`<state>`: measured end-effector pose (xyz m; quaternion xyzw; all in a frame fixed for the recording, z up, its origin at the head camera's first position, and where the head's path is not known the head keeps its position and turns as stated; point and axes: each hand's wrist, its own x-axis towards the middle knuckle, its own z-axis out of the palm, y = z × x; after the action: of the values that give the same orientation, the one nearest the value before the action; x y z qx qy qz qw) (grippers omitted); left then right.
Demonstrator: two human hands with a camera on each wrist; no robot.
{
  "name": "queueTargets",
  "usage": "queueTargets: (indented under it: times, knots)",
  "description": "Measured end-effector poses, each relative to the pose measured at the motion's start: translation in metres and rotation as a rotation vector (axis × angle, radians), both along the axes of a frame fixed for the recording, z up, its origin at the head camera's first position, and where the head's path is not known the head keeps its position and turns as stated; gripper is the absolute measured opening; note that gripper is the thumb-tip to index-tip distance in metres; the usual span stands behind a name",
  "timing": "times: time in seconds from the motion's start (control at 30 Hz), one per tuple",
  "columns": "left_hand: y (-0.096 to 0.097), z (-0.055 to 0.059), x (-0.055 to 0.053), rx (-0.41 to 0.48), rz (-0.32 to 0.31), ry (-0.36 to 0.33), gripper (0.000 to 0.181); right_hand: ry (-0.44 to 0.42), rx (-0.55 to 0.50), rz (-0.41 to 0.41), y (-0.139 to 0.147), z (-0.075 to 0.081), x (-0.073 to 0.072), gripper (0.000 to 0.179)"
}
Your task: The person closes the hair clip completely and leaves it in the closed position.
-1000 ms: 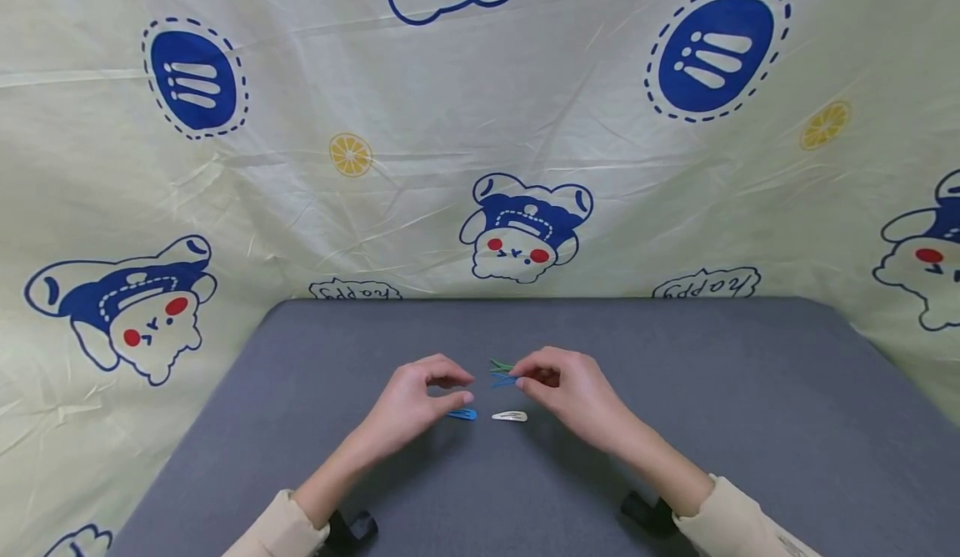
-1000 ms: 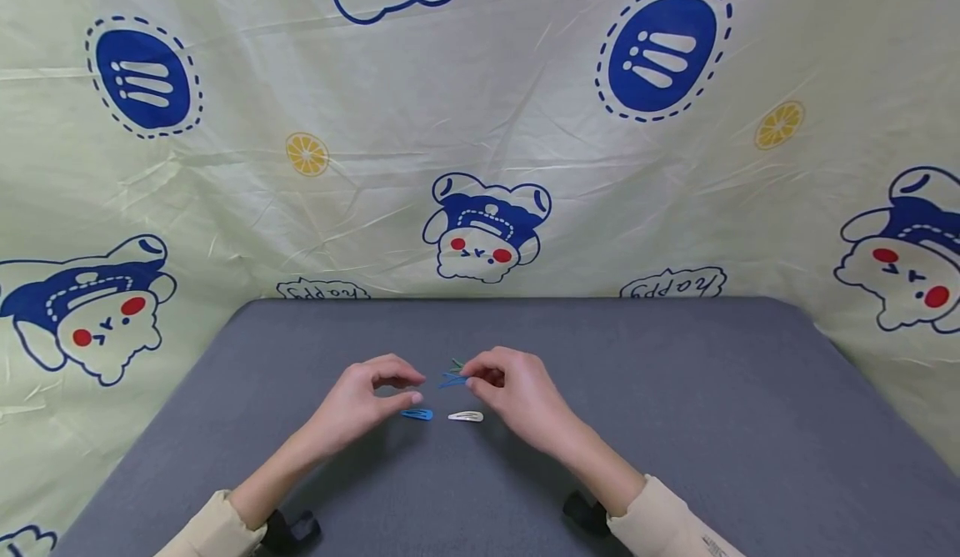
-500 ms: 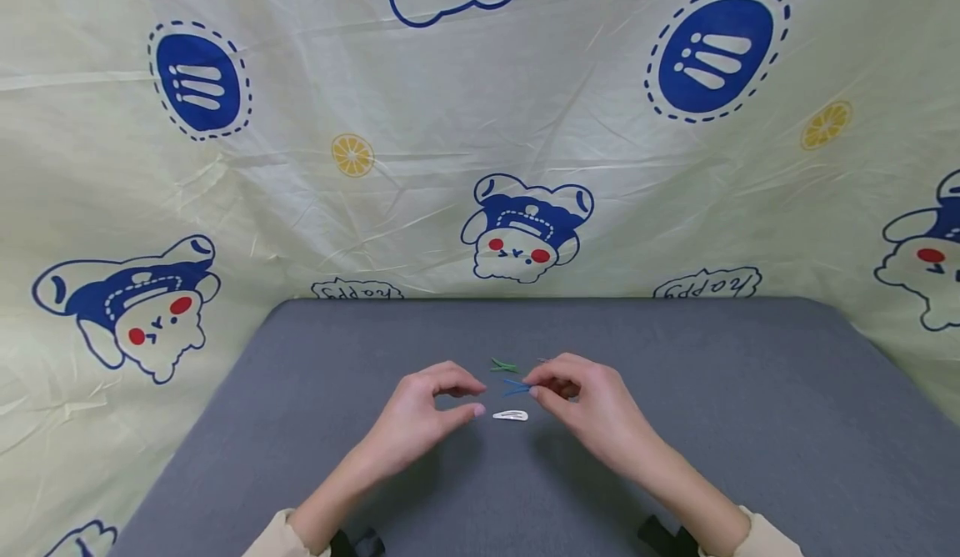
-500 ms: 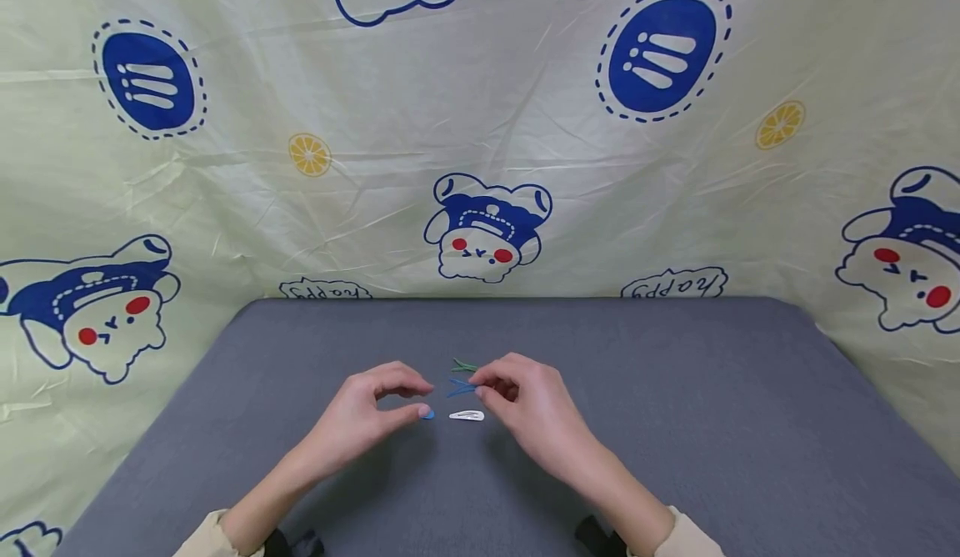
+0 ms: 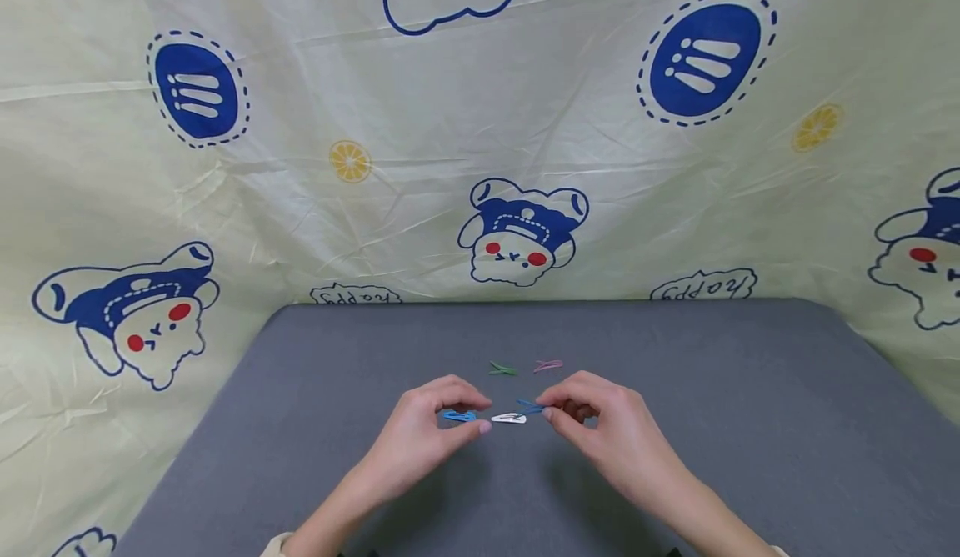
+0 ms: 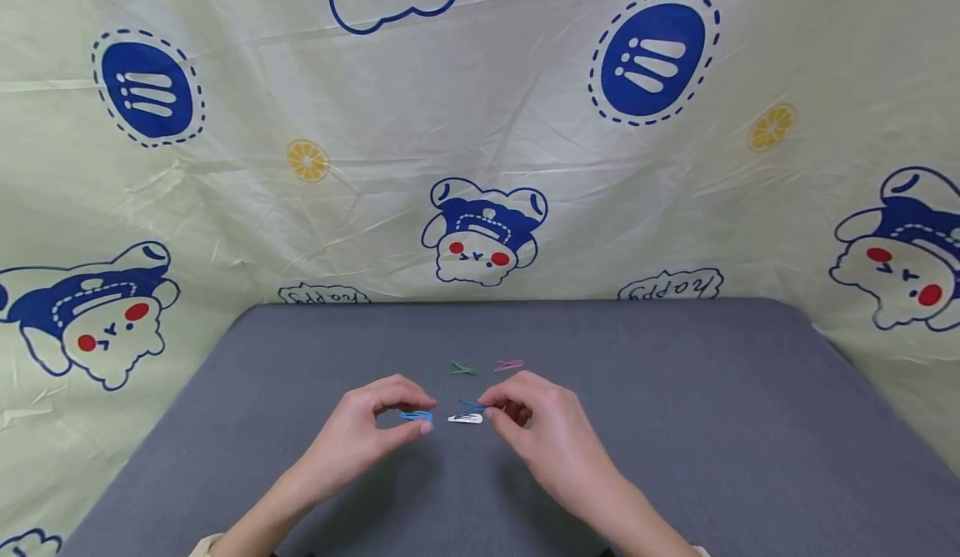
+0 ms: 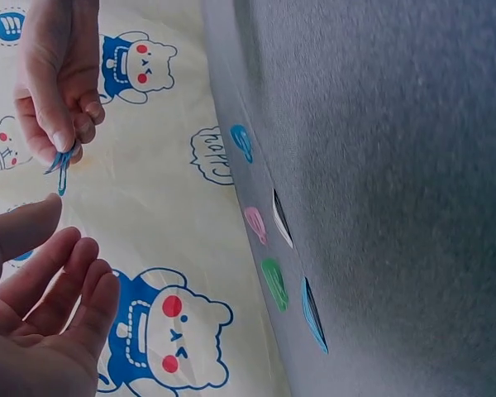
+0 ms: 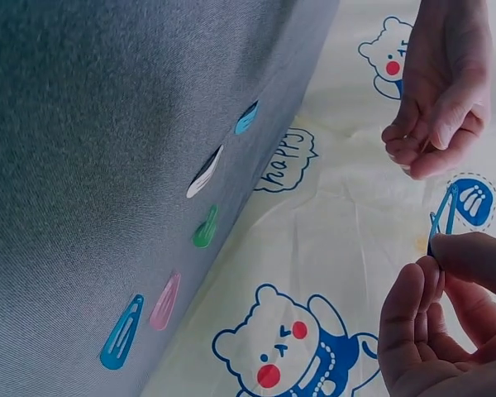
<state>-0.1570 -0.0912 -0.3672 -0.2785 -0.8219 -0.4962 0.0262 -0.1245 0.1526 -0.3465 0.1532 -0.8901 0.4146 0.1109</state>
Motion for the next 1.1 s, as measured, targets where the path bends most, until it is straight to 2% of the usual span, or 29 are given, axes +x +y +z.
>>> queueTargets:
  times: [0.23,0.4,0.73,0.9,1.1]
  knots:
    - [0.003,0.002,0.011,0.022,-0.040,0.010,0.022,0.009,-0.028,-0.013,0.002,0.000,0.012,0.024]
    - [0.007,0.005,0.019,0.033,-0.067,-0.010,0.023,0.020,-0.060,-0.016,0.002,-0.001,0.021,0.027]
    - [0.008,0.008,0.029,0.034,-0.036,0.011,0.023,-0.016,-0.112,-0.053,0.001,-0.004,0.033,0.025]
    - [0.010,0.008,0.031,0.061,-0.037,0.025,0.024,0.005,-0.128,-0.061,0.000,-0.006,0.034,0.026]
    - [0.016,0.006,0.033,0.092,-0.050,0.089,0.025,0.035,-0.143,-0.048,-0.001,-0.009,0.035,0.027]
